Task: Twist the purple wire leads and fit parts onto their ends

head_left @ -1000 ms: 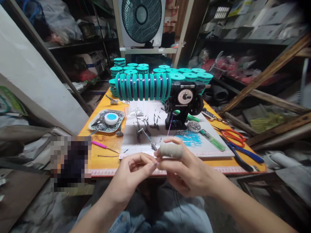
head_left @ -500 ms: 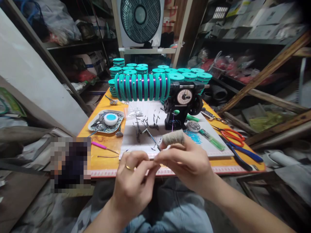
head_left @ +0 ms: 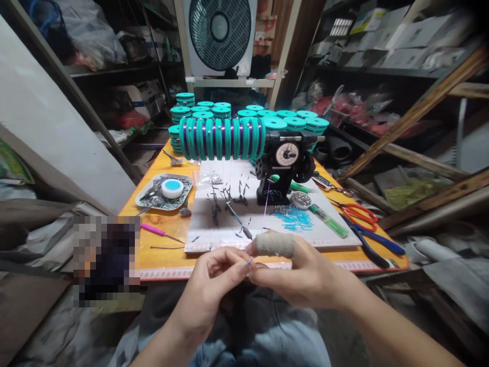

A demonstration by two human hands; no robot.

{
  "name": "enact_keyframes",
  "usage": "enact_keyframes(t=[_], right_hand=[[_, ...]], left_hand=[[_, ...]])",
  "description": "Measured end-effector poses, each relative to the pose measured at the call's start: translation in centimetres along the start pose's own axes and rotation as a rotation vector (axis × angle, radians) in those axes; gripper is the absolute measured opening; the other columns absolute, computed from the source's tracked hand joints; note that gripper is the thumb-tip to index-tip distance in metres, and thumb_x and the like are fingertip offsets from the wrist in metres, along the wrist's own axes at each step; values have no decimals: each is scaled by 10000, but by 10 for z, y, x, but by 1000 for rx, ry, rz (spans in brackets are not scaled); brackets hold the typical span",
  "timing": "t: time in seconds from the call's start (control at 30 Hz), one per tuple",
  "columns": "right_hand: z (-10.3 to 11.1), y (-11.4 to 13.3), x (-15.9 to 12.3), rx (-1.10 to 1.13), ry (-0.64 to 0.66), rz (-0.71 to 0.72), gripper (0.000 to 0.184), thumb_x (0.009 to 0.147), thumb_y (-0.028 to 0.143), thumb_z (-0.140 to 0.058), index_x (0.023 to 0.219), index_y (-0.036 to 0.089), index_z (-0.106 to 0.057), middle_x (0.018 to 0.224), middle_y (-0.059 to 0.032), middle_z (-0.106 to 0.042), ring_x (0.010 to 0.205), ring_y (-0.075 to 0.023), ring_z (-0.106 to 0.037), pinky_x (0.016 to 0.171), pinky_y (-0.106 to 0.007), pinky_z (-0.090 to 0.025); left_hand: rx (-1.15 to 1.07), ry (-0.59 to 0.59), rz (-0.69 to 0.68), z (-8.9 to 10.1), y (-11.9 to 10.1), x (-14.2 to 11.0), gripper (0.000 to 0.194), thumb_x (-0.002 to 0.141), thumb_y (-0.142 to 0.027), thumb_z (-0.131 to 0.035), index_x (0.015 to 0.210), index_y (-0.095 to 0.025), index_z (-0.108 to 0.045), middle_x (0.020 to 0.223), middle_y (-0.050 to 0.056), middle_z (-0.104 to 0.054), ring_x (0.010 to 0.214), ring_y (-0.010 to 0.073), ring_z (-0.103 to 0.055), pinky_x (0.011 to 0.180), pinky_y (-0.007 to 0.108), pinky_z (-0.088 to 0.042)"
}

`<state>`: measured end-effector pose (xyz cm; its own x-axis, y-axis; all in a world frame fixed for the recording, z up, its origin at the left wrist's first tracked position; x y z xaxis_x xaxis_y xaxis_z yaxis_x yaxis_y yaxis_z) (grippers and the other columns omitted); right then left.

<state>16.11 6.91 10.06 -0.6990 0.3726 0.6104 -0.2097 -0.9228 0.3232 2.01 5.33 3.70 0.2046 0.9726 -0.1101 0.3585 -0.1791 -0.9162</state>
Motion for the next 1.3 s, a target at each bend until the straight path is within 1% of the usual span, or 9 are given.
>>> enact_keyframes(t=[0.17,0.33,0.43,0.53,0.67,0.83,0.93,1.13,1.3], right_hand=[[-5,-9,-5,185,-32,-253,85,861,251,-732,909,190,-699,772,3,-687,640,-119,-641,569,-209,-539],[-7,-8,8,97,-192,-201,173,961,170,-567,887,187,-723,1002,-69,-606,743,-110,-631,611,-211,-511],[-11,-13,18,37,-177,-233,186,960,167,-564,853,181,-715,910,-49,-574,704,-108,-605,587,-213,-479],[-9,-15,16,-5,-188,-202,154,958,152,-543,938,187,-691,867,-41,-585,666,-113,-586,567,-221,-470],[-5,-6,2,60,-78,-13,281,878,74,-524,1123,193,-592,1073,-96,-645,905,-186,-645,727,-299,-547],[-6,-10,-6,216,84,-201,77,930,216,-614,999,195,-641,791,10,-660,711,-134,-627,663,-241,-530],[-5,-7,-4,232,37,-210,80,914,266,-660,905,191,-685,789,-4,-664,713,-139,-621,667,-249,-526],[-4,-9,11,140,-191,-230,168,962,168,-573,886,180,-723,956,-57,-586,755,-115,-612,630,-224,-494],[-3,-13,11,91,-229,-230,101,931,125,-598,928,178,-683,858,-39,-583,710,-121,-575,590,-226,-475]], left_hand=[[42,1,1,0,6,2,247,821,-322,-714,637,-172,-646,722,44,-627,679,150,-563,656,253,-455],[1038,-258,-928,0,-24,-22,167,794,-51,-680,854,-205,-702,859,67,-656,744,181,-625,705,296,-479],[1368,-165,-1230,-11,-25,-32,287,770,0,-696,977,-198,-679,908,68,-742,745,174,-672,770,312,-458],[1244,-113,-1039,-10,-26,-27,212,810,-37,-674,931,-211,-658,927,40,-766,739,159,-682,762,311,-432],[457,-89,-321,4,-7,-8,194,898,-267,-636,717,-199,-615,876,44,-700,817,175,-628,719,273,-448],[-115,-25,61,-2,19,-1,300,799,-391,-745,658,-170,-599,649,-4,-564,672,128,-530,652,226,-427],[138,-30,-101,0,12,-3,260,872,-339,-665,679,-175,-605,717,20,-599,666,132,-553,627,234,-443],[1324,-344,-1244,-20,-31,-39,159,816,-8,-668,878,-154,-672,870,64,-708,719,147,-656,756,302,-452],[1180,-176,-1041,-19,-33,-28,143,852,-28,-625,823,-168,-623,839,30,-735,722,135,-669,736,292,-426]])
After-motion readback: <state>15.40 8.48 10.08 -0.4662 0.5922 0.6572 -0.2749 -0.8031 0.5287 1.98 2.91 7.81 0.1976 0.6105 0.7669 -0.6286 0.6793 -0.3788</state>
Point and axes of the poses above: each hand's wrist, its own x-axis towards the middle knuckle, its own z-axis out of the back of the hand, y = z × x, the point moved 5 cm from there along x, towards the middle knuckle
